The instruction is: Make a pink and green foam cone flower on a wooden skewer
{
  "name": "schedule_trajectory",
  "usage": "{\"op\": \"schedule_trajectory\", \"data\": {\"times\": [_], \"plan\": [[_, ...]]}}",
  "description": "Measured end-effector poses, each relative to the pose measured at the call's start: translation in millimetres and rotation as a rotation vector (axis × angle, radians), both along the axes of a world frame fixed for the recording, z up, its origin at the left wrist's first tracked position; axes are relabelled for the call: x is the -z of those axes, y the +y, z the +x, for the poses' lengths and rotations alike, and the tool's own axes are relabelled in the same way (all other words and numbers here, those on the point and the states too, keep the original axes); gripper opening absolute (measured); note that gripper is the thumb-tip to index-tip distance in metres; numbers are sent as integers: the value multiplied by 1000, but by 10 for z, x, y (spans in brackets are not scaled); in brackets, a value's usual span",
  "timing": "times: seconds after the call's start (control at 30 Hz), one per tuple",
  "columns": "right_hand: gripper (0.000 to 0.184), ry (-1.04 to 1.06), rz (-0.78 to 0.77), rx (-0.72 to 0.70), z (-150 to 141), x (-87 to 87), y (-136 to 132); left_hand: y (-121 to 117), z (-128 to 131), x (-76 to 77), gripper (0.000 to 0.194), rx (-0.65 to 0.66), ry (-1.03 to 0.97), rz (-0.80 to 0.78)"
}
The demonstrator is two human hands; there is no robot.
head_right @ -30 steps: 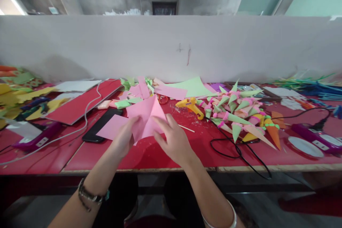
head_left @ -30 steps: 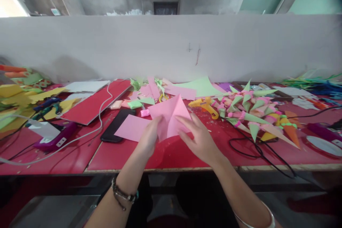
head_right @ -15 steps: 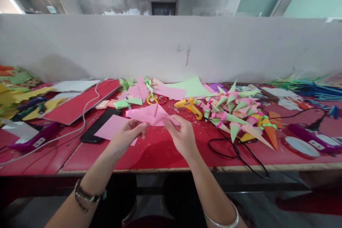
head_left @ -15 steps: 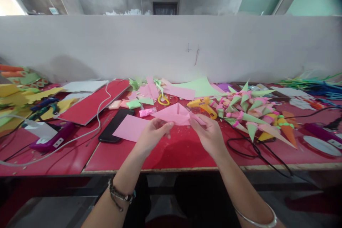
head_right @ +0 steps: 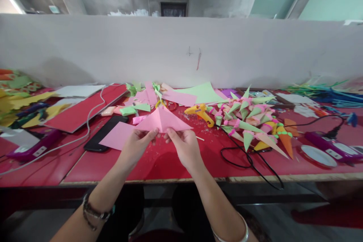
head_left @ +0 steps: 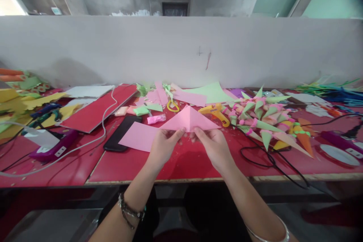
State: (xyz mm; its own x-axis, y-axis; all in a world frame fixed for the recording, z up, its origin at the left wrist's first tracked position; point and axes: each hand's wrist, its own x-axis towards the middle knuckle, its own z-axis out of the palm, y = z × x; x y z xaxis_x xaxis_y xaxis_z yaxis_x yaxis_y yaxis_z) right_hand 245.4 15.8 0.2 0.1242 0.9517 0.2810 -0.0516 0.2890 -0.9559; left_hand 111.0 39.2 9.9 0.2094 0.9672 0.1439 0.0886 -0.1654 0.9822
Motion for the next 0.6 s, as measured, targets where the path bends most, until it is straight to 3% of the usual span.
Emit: {"op": "schedule_trajectory", "data": {"times": [0.17,0.37,0.6], "plan": [[20,-133,14,1,-19,-48,-35,17,-73,-41,32,18,95,31],[20,-406,46,-38,7,-65,-83,47,-155,-25,15,142,174,156],[21,-390,36,-37,18,-63,-74,-7,-127,-42,11,204,176,245]]}}
